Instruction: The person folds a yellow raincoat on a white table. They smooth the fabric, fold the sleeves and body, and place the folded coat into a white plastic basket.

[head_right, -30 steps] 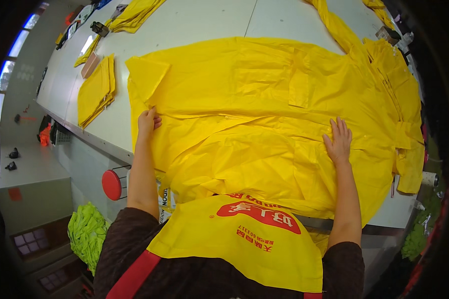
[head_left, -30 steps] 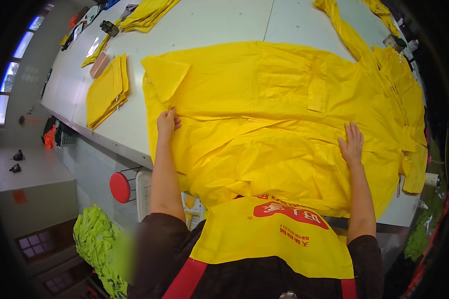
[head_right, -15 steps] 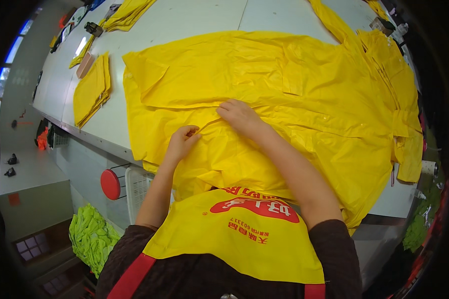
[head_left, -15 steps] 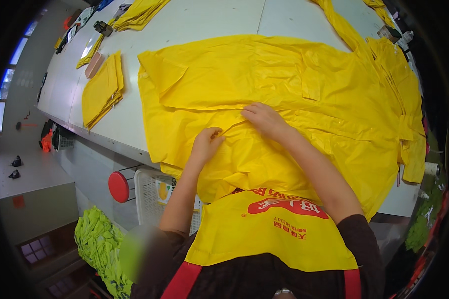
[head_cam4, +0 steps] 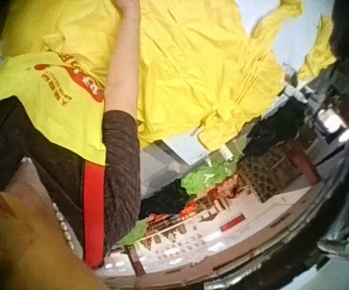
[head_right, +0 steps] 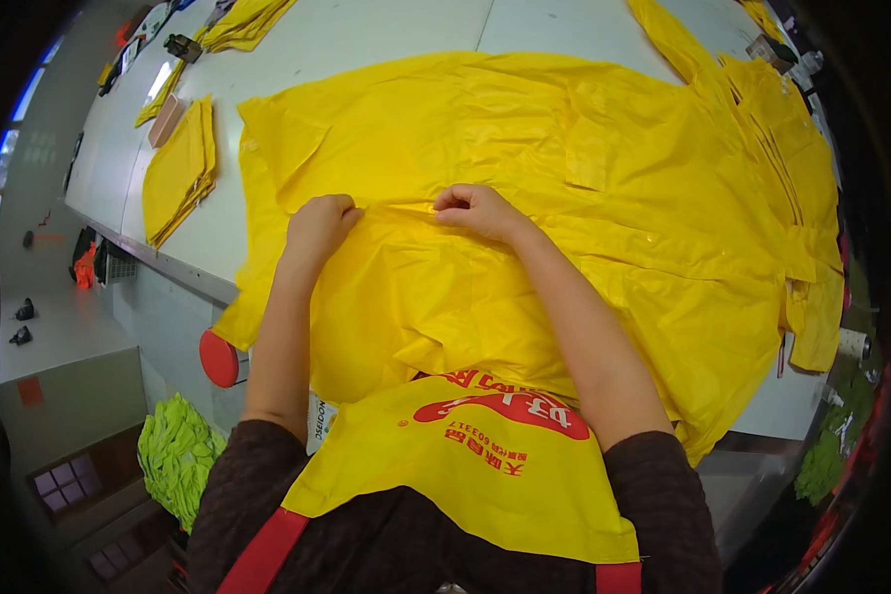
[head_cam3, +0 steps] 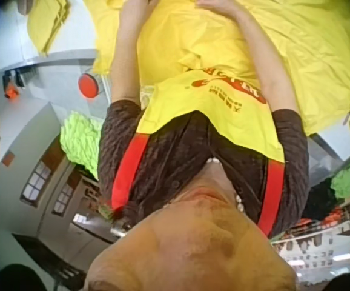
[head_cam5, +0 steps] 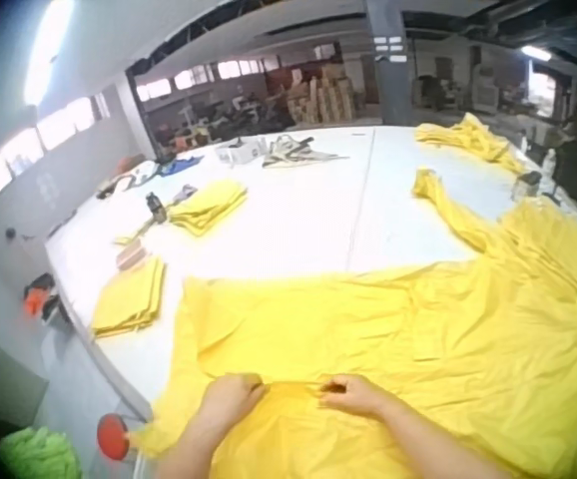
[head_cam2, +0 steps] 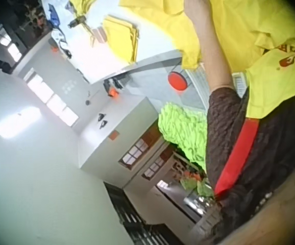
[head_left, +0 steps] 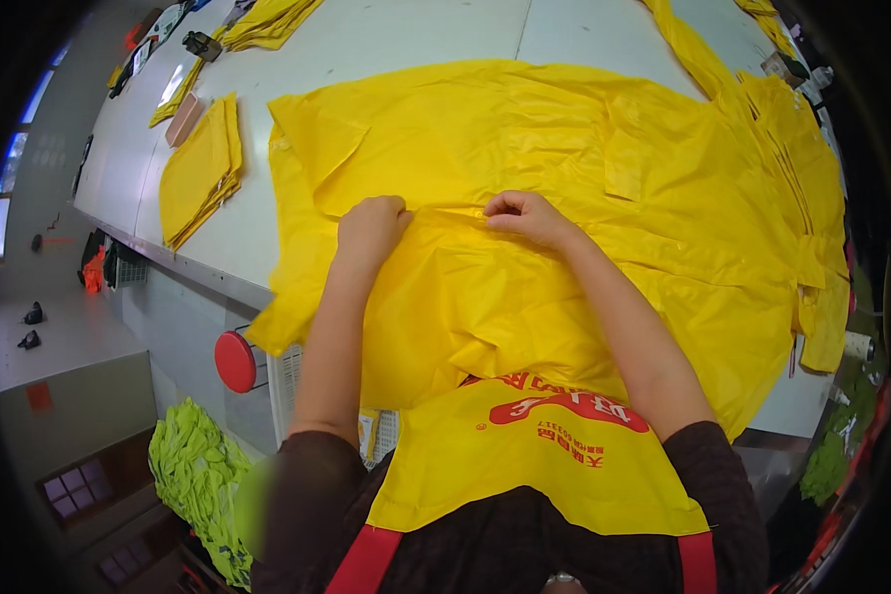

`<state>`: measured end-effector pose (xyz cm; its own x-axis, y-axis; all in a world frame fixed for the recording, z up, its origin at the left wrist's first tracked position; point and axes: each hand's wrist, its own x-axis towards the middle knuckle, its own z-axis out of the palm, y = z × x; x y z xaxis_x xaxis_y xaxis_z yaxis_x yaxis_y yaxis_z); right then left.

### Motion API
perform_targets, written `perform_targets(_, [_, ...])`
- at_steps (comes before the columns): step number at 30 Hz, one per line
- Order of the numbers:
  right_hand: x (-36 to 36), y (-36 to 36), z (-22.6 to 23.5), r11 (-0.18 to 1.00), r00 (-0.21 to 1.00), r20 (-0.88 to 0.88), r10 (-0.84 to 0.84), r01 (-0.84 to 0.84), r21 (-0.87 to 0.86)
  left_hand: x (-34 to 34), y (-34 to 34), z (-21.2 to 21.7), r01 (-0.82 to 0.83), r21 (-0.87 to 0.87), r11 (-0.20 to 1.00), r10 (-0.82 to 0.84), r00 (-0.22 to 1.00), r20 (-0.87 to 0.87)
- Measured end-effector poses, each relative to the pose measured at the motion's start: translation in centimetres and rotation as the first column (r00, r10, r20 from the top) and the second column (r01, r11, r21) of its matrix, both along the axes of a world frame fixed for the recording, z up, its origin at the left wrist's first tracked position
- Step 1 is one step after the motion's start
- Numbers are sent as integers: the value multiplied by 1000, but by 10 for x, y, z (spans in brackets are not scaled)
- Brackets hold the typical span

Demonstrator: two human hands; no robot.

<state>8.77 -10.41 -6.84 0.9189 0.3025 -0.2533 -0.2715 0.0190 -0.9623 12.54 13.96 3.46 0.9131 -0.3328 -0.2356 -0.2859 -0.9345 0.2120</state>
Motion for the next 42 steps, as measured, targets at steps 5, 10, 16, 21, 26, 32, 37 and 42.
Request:
perform_targets(5, [2, 3, -3, 982, 989, 145, 1, 27, -186, 10, 16, -62, -35, 27, 999, 37, 996, -84])
perform_targets(10, [6, 3, -12, 891, 896, 411, 168, 41, -453, 1, -12, -71, 18, -237, 971, -11, 999, 30])
perform_targets(16, [14, 9, -9, 821, 934, 316, 167, 46, -569, 1, -51, -86, -29, -481, 876, -68, 981, -184])
perform_targets(21, [14, 17, -3, 773, 974, 224, 40, 113, -625, 9, -49, -100, -201, -540, 817, 17, 946, -325])
perform_targets(26, [17, 24, 2, 659, 983, 182, -9, 143, -739, 15, -54, -98, -254, -467, 847, 60, 919, -389])
perform_targets(32, [31, 28, 1, 636, 1000, 4, 14, -6, -772, 23, -55, -97, -293, -428, 855, 67, 880, -470])
perform_targets(37, [31, 18, -22, 684, 983, 173, 68, 80, -725, 23, -56, -107, -188, -496, 848, -4, 933, -359])
perform_targets(42, [-65, -37, 3, 725, 774, 617, -143, 506, -467, 13, -40, -132, -124, -605, 787, 71, 991, -111])
